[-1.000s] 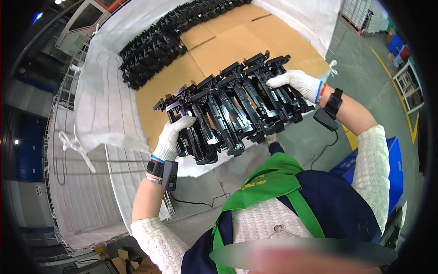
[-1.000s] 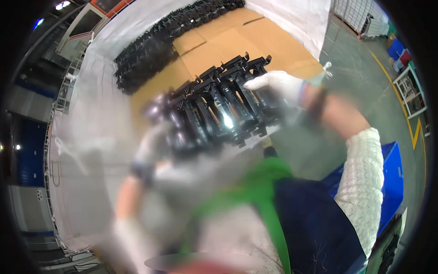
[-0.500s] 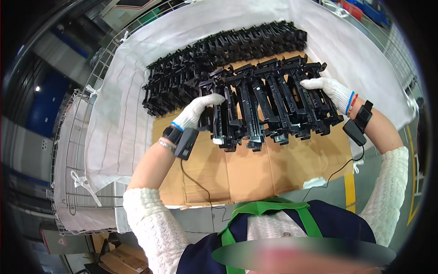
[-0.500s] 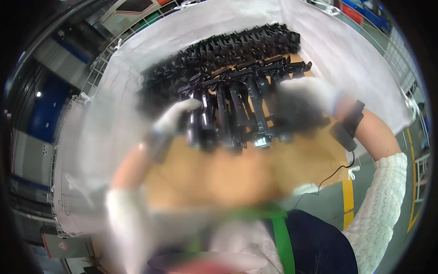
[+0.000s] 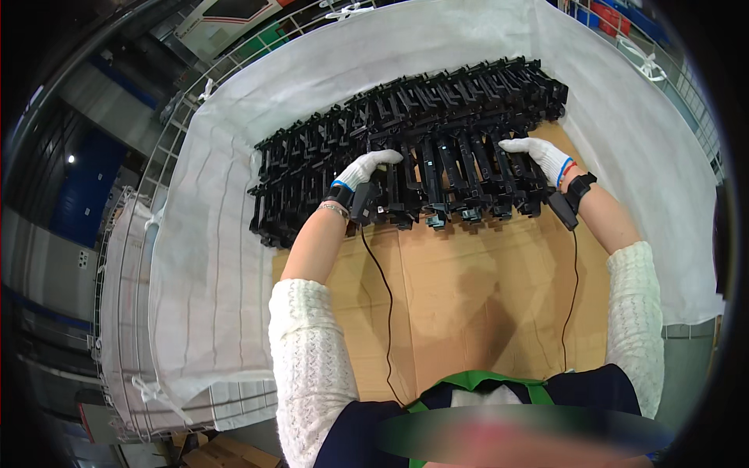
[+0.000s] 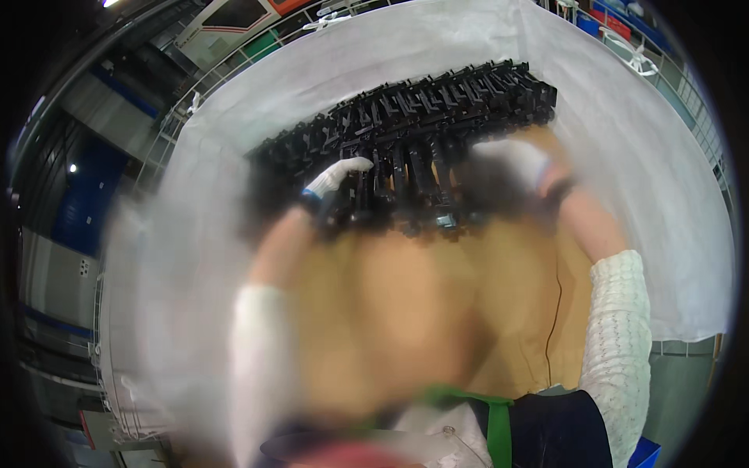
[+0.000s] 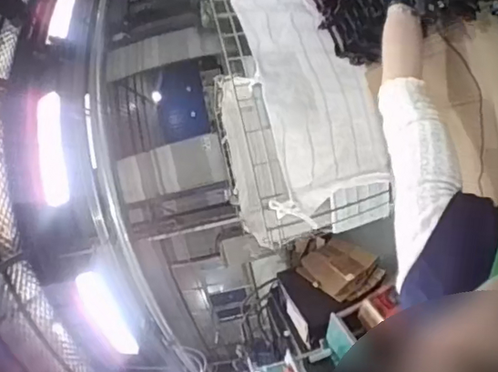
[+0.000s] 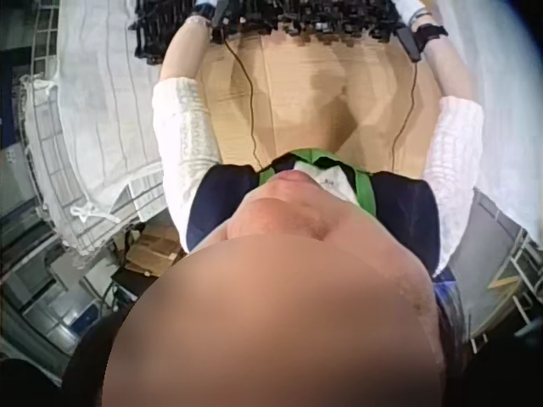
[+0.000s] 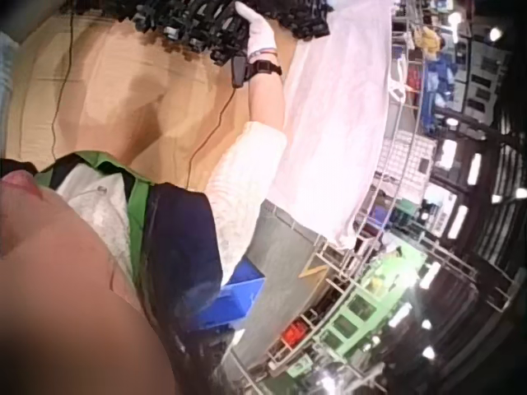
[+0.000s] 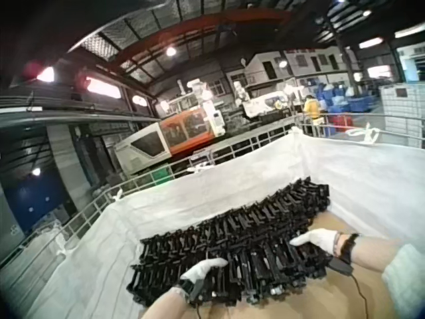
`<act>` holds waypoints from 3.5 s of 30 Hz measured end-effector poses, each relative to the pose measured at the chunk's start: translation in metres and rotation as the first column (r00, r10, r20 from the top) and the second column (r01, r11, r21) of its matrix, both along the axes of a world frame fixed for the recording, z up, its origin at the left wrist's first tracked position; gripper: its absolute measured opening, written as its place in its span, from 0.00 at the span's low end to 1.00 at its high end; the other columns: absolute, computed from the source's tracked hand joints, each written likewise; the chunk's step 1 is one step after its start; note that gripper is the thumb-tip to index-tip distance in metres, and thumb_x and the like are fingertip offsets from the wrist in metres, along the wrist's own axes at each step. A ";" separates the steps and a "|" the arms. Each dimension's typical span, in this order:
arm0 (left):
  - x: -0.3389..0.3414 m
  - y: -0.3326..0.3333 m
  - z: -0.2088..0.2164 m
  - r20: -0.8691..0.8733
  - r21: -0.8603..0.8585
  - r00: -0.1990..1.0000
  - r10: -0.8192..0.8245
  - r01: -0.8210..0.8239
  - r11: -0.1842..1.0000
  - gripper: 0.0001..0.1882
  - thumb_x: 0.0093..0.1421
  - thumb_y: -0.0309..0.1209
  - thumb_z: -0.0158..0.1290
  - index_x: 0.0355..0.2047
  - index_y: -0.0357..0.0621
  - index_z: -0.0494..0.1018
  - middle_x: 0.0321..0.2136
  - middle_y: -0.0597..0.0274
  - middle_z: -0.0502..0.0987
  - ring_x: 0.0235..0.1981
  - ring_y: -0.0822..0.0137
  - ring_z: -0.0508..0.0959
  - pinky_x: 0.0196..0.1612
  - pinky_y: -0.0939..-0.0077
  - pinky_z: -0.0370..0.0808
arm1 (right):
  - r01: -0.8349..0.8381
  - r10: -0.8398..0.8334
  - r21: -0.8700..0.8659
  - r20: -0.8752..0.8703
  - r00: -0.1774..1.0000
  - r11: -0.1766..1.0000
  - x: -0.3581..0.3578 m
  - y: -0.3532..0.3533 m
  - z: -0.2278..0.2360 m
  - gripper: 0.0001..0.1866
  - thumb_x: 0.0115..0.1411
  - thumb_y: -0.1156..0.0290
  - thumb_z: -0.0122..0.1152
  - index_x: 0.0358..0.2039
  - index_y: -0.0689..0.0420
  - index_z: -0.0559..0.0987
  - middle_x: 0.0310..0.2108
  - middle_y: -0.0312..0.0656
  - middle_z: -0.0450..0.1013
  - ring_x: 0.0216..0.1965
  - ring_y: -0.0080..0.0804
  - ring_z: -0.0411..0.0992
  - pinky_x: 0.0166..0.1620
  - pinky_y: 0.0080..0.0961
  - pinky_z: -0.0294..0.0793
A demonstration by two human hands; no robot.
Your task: Inspecting, trimming, and sorting black plastic components in a factory setting.
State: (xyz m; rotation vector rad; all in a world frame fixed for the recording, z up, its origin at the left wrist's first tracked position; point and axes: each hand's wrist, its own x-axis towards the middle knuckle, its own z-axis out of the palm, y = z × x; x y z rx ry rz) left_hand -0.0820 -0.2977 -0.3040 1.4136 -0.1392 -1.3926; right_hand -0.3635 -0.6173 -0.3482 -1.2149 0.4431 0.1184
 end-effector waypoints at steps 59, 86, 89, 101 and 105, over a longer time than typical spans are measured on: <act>-0.069 -0.023 -0.055 0.643 0.336 -0.727 0.240 0.549 0.765 0.37 0.54 0.49 0.64 0.66 0.63 0.72 0.69 0.54 0.67 0.71 0.46 0.64 0.71 0.28 0.54 | 0.208 -0.212 -0.074 -0.049 0.976 0.975 0.086 0.030 0.014 0.12 0.62 0.62 0.71 0.42 0.55 0.85 0.39 0.40 0.81 0.39 0.37 0.77 0.47 0.39 0.77; -0.082 -0.117 -0.140 -0.025 0.734 -0.994 0.109 0.056 0.677 0.36 0.71 0.44 0.38 0.77 0.48 0.52 0.78 0.60 0.51 0.79 0.59 0.49 0.80 0.52 0.43 | 0.288 -0.323 -0.485 0.011 0.946 0.826 0.078 -0.008 -0.003 0.29 0.58 0.47 0.73 0.48 0.60 0.87 0.47 0.43 0.84 0.47 0.32 0.80 0.51 0.35 0.78; -0.054 -0.106 -0.159 -0.124 0.671 -0.976 0.178 0.049 0.740 0.35 0.73 0.46 0.32 0.77 0.48 0.51 0.79 0.61 0.48 0.80 0.60 0.46 0.81 0.56 0.39 | 0.060 -0.131 -0.878 -0.003 0.991 0.474 0.088 0.019 0.025 0.48 0.50 0.25 0.65 0.53 0.60 0.85 0.54 0.53 0.81 0.57 0.51 0.78 0.61 0.38 0.75; -0.067 -0.108 -0.133 0.520 0.713 -0.838 0.166 0.532 0.456 0.36 0.64 0.44 0.55 0.73 0.57 0.63 0.74 0.60 0.60 0.76 0.59 0.55 0.78 0.56 0.47 | 0.068 -0.088 -0.577 -0.007 0.996 0.814 0.028 0.017 -0.009 0.58 0.54 0.20 0.56 0.68 0.59 0.73 0.72 0.54 0.64 0.72 0.50 0.61 0.72 0.41 0.59; -0.107 -0.099 -0.104 0.482 0.697 -0.862 0.156 0.485 0.528 0.36 0.62 0.44 0.57 0.71 0.58 0.66 0.72 0.59 0.63 0.74 0.52 0.58 0.76 0.46 0.49 | 0.241 -0.166 -0.516 0.187 0.968 0.822 0.025 0.013 -0.032 0.56 0.57 0.21 0.53 0.70 0.56 0.71 0.72 0.54 0.64 0.73 0.50 0.60 0.73 0.40 0.57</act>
